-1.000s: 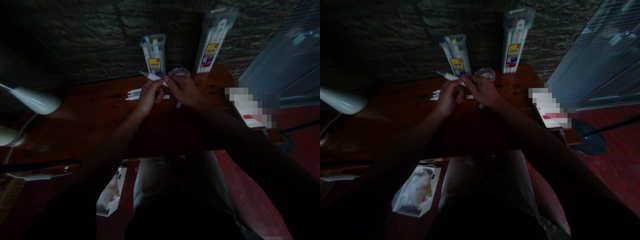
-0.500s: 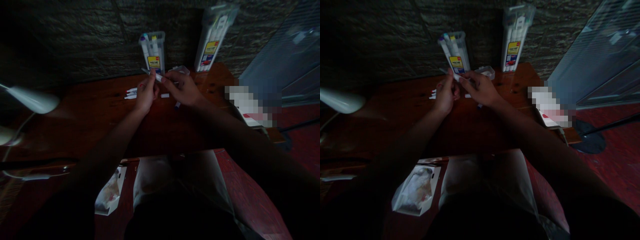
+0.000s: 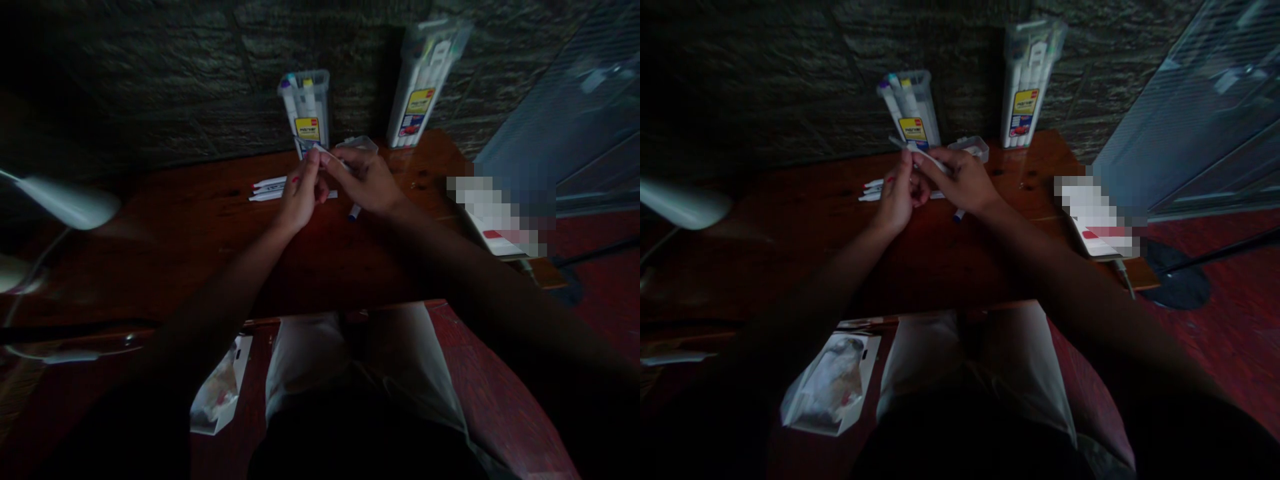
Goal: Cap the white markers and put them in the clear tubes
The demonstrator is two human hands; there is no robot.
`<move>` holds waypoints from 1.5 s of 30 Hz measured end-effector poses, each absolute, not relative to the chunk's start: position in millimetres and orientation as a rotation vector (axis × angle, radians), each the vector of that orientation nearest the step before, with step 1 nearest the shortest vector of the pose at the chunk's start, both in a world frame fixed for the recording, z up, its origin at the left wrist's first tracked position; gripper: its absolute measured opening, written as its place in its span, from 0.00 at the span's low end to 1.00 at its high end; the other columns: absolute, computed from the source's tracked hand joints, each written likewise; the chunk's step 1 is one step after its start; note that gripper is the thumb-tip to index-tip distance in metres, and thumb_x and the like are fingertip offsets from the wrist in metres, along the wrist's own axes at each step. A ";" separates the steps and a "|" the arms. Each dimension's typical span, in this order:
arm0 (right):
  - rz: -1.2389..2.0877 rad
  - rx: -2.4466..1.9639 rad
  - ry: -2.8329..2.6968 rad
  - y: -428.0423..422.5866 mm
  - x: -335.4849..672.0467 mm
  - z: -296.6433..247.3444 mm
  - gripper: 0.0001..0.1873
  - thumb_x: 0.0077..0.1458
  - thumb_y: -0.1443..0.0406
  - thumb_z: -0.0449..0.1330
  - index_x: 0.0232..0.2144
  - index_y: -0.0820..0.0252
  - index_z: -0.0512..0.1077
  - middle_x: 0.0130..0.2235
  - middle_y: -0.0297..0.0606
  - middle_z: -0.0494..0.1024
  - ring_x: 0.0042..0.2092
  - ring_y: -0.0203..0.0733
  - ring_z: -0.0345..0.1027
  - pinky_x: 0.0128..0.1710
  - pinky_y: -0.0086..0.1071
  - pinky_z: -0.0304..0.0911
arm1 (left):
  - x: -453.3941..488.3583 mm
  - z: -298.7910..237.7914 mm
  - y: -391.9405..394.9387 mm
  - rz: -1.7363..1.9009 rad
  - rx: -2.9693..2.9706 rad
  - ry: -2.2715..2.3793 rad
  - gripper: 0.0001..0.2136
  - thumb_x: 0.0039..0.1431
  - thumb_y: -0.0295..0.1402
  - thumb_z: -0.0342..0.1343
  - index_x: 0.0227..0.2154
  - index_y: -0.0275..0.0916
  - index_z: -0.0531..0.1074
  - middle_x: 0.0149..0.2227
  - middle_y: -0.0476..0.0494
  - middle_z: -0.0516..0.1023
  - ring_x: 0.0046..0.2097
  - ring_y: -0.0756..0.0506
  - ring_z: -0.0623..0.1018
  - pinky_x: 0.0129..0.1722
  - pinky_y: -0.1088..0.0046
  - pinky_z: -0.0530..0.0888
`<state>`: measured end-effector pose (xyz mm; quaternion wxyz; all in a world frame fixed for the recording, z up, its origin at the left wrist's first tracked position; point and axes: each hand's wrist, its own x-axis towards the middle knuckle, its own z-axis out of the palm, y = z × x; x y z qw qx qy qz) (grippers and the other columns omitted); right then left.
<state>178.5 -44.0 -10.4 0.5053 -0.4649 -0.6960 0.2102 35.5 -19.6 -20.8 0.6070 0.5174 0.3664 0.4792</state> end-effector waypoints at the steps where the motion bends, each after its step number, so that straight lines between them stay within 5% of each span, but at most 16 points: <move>1: 0.474 -1.097 -1.695 -42.4 180.5 -10.5 0.23 0.59 0.41 0.55 0.33 0.48 0.78 0.36 0.31 0.83 0.40 0.42 0.76 0.42 0.36 0.71 | 35.9 -20.1 -21.1 1.097 1.202 0.848 0.16 0.66 0.48 0.53 0.30 0.42 0.73 0.14 0.51 0.65 0.18 0.51 0.66 0.19 0.75 0.59; 14: 0.469 -1.160 -1.623 -34.9 186.7 -13.4 0.27 0.57 0.38 0.54 0.26 0.51 0.75 0.26 0.33 0.77 0.36 0.43 0.74 0.34 0.35 0.69 | 33.6 -24.9 -21.7 1.215 1.625 0.768 0.16 0.68 0.41 0.51 0.25 0.42 0.71 0.15 0.53 0.64 0.20 0.52 0.65 0.25 0.73 0.62; 18: 0.555 -1.122 -1.525 -35.0 182.8 -14.0 0.28 0.57 0.39 0.55 0.24 0.54 0.72 0.28 0.35 0.76 0.38 0.43 0.73 0.37 0.35 0.70 | 35.2 -33.2 -16.2 1.210 1.710 0.766 0.09 0.63 0.43 0.58 0.38 0.43 0.74 0.23 0.52 0.72 0.24 0.51 0.71 0.26 0.73 0.64; 24: 0.918 -1.085 -1.287 -37.0 179.9 -8.6 0.27 0.60 0.41 0.53 0.33 0.58 0.72 0.25 0.33 0.70 0.29 0.39 0.69 0.29 0.34 0.68 | 32.5 -56.1 2.2 1.246 2.073 0.554 0.26 0.63 0.45 0.59 0.61 0.48 0.61 0.32 0.48 0.76 0.30 0.48 0.77 0.28 0.71 0.71; 29: 1.094 -0.944 -1.056 -36.1 179.6 -2.0 0.21 0.61 0.45 0.56 0.39 0.56 0.68 0.30 0.34 0.75 0.29 0.39 0.70 0.29 0.34 0.69 | 35.0 -57.6 -3.6 1.237 2.178 0.503 0.41 0.56 0.43 0.66 0.67 0.50 0.50 0.41 0.44 0.78 0.35 0.44 0.80 0.29 0.69 0.76; 34: 1.178 -0.908 -1.087 -39.1 181.4 0.2 0.18 0.54 0.50 0.65 0.35 0.55 0.66 0.31 0.34 0.77 0.35 0.40 0.75 0.36 0.36 0.72 | 34.7 -55.7 -4.4 1.293 2.140 0.545 0.31 0.62 0.40 0.60 0.65 0.46 0.55 0.48 0.39 0.79 0.40 0.44 0.82 0.34 0.70 0.79; 39: 1.181 -0.967 -1.088 -41.0 184.2 -0.5 0.18 0.49 0.54 0.70 0.33 0.57 0.67 0.30 0.33 0.77 0.33 0.38 0.73 0.34 0.32 0.72 | 33.9 -53.6 -3.5 1.304 2.138 0.593 0.20 0.66 0.38 0.56 0.59 0.40 0.66 0.39 0.44 0.82 0.33 0.49 0.81 0.34 0.73 0.77; 45: 1.028 -1.173 -1.135 -38.3 188.4 -3.5 0.28 0.56 0.40 0.57 0.24 0.57 0.65 0.21 0.33 0.66 0.24 0.36 0.62 0.23 0.32 0.64 | 30.0 -34.4 -12.1 1.356 2.176 0.757 0.14 0.69 0.40 0.50 0.37 0.37 0.77 0.32 0.45 0.81 0.34 0.49 0.79 0.35 0.74 0.73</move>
